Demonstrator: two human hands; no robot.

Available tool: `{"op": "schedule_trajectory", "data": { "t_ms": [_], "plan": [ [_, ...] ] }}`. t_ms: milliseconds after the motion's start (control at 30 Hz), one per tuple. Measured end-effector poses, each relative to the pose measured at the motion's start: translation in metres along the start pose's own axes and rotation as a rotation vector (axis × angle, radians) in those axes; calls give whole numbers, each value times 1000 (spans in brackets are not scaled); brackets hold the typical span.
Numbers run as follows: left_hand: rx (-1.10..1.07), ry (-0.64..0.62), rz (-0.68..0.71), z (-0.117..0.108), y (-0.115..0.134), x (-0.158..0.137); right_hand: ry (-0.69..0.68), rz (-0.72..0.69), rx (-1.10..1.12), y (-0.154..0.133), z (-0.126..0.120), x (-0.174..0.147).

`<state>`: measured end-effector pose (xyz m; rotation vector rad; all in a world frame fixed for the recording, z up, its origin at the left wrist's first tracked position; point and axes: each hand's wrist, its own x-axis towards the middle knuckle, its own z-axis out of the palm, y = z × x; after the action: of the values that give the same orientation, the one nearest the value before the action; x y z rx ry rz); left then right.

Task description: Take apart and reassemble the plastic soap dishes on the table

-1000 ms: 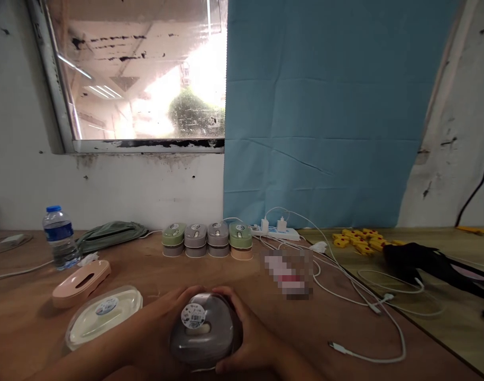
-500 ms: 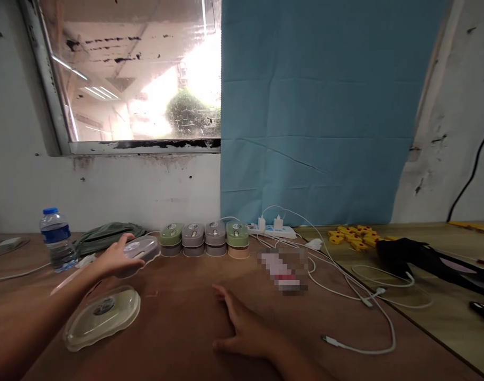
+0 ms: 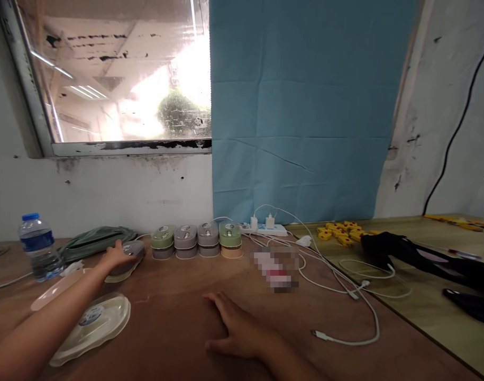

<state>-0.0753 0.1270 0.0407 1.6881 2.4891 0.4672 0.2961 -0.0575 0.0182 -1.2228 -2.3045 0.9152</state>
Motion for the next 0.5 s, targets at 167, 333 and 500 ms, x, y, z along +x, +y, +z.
{"op": "schedule_trajectory", "data": {
  "t_ms": [167, 333, 500],
  "plan": [
    [-11, 36, 14, 10, 1, 1, -14, 0, -22, -2, -1, -1],
    [-62, 43, -5, 9, -8, 6, -20, 17, -23, -3, -1, -1],
    [-131, 49, -22, 0, -18, 13, -8, 24, -32, -3, -1, -1]
  ]
}}
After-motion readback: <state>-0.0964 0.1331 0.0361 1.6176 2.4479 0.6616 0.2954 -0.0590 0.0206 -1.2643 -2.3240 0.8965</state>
